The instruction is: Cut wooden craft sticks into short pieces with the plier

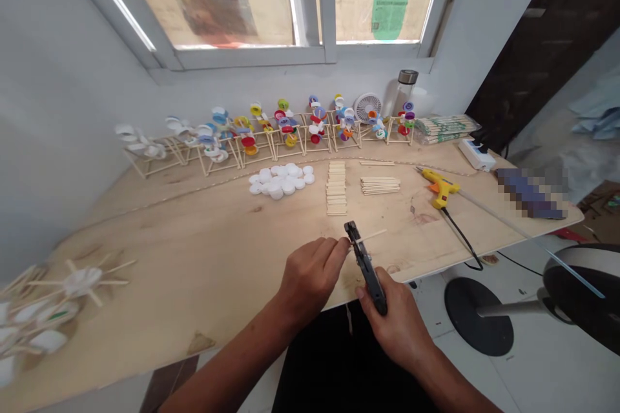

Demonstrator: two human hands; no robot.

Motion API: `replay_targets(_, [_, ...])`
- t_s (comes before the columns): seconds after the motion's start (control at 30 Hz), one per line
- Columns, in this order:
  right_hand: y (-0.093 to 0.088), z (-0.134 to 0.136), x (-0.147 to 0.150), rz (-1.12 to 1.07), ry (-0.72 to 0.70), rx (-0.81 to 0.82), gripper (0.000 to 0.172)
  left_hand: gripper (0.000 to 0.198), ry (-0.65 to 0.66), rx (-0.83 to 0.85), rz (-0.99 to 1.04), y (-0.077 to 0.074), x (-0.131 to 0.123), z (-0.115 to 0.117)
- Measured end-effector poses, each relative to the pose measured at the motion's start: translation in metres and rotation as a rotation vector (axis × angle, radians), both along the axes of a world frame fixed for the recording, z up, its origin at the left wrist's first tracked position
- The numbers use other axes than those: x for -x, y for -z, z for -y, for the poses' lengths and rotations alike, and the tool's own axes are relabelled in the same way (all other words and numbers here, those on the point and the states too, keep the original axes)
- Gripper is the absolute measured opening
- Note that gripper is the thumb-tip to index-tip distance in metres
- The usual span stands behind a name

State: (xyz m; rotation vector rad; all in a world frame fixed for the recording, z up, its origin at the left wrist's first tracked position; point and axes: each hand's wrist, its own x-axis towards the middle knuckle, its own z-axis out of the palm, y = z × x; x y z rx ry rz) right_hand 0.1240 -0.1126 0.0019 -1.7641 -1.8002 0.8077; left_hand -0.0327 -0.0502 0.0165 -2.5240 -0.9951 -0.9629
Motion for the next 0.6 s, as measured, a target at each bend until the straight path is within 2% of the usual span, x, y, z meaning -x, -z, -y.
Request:
replay_targets(0.1, [-0.001, 0.002, -0.001, 0.009, 0.01, 0.013, 0.017, 0.013, -0.003, -0.064, -0.043, 0.002, 0.0, -0.001])
replay_targets(0.3, [-0.006, 0.009, -0.002, 0.002, -0.003, -0.022, 0.013, 0.013, 0.026, -0.08, -0.029, -0.004, 0.0, 0.002])
replay_targets(0.5, [-0.008, 0.011, -0.003, 0.02, -0.006, -0.05, 0.011, 0.011, 0.049, -0.024, 0.05, -0.007, -0.002, 0.006])
replay_targets(0.6, [-0.009, 0.013, -0.004, 0.024, -0.003, -0.057, 0.011, 0.01, 0.069, 0.066, 0.111, -0.009, -0.004, 0.007])
